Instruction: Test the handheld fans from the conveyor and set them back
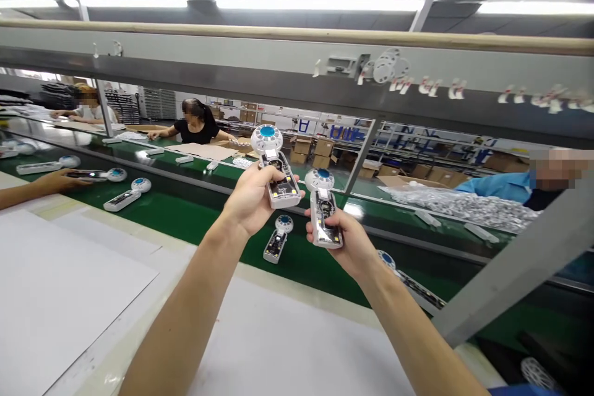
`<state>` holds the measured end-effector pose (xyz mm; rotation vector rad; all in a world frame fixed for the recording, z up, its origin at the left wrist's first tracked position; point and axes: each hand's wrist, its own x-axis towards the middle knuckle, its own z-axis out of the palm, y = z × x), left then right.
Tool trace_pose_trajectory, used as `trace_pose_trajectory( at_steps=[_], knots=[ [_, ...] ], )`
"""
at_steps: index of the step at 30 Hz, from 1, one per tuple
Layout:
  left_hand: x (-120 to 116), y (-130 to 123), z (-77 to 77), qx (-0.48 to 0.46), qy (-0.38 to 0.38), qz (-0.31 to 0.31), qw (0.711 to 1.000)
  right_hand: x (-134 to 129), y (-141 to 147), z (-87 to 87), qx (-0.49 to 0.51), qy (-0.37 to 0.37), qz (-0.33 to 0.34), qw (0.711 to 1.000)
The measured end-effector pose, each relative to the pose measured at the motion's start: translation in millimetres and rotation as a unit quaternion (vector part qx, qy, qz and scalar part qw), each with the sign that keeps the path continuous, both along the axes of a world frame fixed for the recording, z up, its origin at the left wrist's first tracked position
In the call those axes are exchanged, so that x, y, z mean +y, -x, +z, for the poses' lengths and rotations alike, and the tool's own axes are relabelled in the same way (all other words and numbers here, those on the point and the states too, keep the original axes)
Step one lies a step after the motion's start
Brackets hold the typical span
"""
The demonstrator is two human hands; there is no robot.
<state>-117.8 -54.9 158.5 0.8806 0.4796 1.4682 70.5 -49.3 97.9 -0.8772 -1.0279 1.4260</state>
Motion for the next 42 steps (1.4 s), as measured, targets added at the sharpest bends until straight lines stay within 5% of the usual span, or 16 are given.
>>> trace_pose_trajectory(
  at_steps=[12,17,42],
  knots=[
    [-29,-31,-8.4,0.162,-0.138,-0.109,0.971,-58,-39,37.4,-0.063,-0.127,-0.017,0.99],
    [-35,-37,-11.1,0.159,-0.164,-0.122,0.966,-58,-46,36.4,-0.067,-0.198,-0.04,0.977],
    [-32,-45,-17.1,0.11,-0.154,-0.142,0.972,-64,-38,35.4,-0.08,-0.242,-0.024,0.967]
  ],
)
